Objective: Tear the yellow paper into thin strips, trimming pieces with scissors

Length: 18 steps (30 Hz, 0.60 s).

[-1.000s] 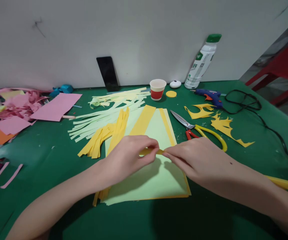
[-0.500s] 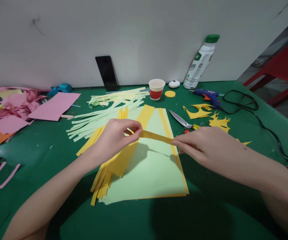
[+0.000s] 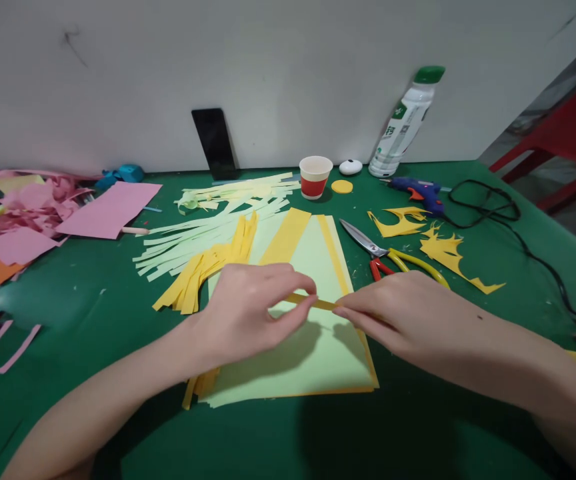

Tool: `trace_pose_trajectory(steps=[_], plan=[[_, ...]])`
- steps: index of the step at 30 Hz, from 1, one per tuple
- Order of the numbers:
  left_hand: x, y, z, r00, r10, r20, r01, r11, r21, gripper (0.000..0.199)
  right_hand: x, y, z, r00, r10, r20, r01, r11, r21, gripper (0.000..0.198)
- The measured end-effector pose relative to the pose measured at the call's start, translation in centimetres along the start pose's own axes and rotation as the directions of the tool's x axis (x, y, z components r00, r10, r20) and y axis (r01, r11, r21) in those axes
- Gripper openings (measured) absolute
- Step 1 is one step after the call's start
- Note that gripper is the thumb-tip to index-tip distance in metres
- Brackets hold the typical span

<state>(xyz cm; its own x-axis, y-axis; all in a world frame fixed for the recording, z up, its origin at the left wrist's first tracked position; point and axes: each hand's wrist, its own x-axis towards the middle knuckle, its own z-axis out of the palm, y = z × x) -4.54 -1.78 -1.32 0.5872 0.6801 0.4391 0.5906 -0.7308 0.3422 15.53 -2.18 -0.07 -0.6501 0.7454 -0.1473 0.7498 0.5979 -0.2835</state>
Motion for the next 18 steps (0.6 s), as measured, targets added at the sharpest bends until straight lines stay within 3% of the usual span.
trace_pose_trajectory(steps=[4, 9, 14, 18], plan=[[-0.4, 0.9, 1.1, 0.990, 0.141, 0.032, -0.140, 0.990, -0.020, 0.011, -0.4, 0.4, 1.3, 0.990, -0.128, -0.067, 0.126, 0.992, -0.027, 0.038], [-0.8, 0.6, 1.7, 0.985, 0.164, 0.060, -0.160, 0.984, -0.077, 0.013, -0.8, 1.3, 2.1, 0.966, -0.236, -0.104, 0.232, 0.971, -0.052, 0.031], [-1.1, 0.4, 2.2, 0.991, 0.101, 0.091, -0.092, 0.991, -0.098, 0.012, -0.8, 1.4, 2.6, 0.965, -0.245, -0.093, 0.236, 0.967, -0.099, 0.030], [-1.2, 0.3, 2.3, 0.993, 0.091, 0.080, -0.083, 0.991, -0.102, 0.012, -0.3, 0.8, 2.6, 0.980, -0.166, -0.111, 0.148, 0.977, -0.154, 0.030]])
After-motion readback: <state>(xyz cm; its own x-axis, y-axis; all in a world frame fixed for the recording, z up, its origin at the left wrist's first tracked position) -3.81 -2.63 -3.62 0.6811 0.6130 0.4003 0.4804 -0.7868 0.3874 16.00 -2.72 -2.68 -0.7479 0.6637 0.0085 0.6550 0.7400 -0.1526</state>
